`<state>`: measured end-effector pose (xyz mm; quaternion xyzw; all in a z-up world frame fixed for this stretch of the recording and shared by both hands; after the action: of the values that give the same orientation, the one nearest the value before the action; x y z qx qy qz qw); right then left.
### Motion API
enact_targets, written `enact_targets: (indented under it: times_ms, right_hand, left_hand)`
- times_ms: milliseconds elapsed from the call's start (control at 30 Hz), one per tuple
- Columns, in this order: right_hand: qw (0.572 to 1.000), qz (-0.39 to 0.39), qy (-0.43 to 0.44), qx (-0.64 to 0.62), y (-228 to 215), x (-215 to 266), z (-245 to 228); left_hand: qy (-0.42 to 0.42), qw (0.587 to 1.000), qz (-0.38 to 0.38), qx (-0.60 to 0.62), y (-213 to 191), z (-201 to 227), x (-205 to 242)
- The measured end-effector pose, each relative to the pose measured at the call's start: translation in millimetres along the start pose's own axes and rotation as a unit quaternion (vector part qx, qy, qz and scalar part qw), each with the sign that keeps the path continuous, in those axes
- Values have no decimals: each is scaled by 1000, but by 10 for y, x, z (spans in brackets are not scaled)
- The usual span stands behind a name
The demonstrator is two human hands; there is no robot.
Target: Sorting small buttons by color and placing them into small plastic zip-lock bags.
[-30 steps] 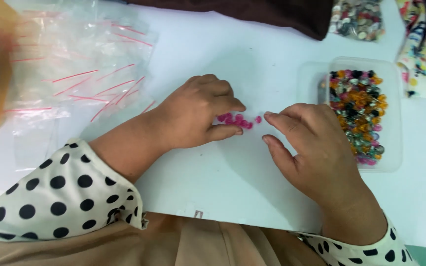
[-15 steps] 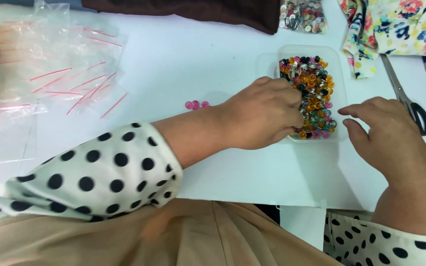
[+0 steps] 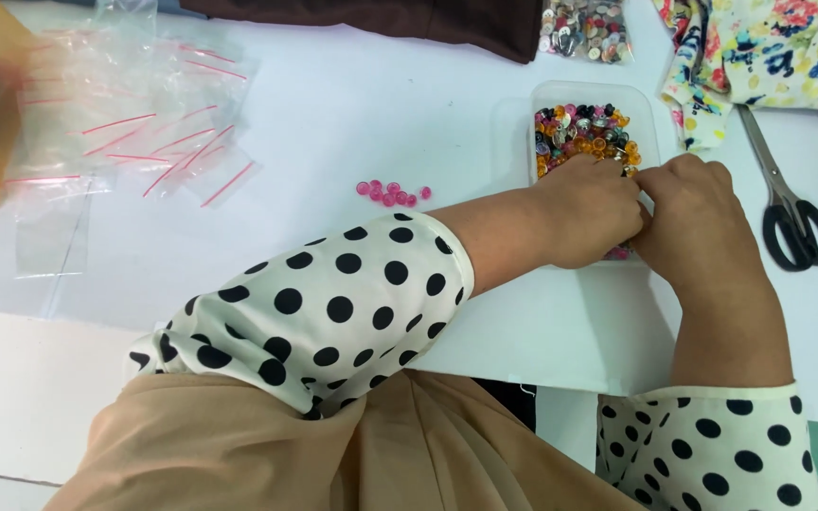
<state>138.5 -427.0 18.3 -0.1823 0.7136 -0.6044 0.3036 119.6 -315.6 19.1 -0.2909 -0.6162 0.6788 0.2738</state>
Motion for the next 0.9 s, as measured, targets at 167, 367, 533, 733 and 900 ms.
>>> enact_targets:
  times_ms: [167, 367, 533, 733, 900]
  right_hand:
    - [1000, -9, -7, -24, 44, 100, 50]
    - [996, 17, -53, 73, 217, 24, 191]
    - [998, -17, 62, 15, 175, 76, 205]
    - [999, -7, 45, -11, 200, 77, 247]
    - [996, 0, 53, -71, 168, 58, 220]
  left_hand:
    - [5, 999, 34, 15, 74, 33, -41]
    - [7, 998, 49, 42, 100, -70, -41]
    - [16, 998, 17, 66, 181, -65, -147]
    - [26, 995, 43, 88, -1, -63, 29]
    - [3, 991, -54, 124, -103, -83, 144]
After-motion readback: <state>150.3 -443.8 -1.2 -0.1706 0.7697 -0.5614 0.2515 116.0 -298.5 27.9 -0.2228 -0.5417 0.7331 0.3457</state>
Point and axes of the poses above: each hand's wrist, its own x-axis away from the middle knuckle, its own y-axis out of the palm, z = x × y, the point moved 6 cm from there along -x, towards the middle knuckle, and after that the axes turned 8 degrees about -x, right-handed, at the moved point
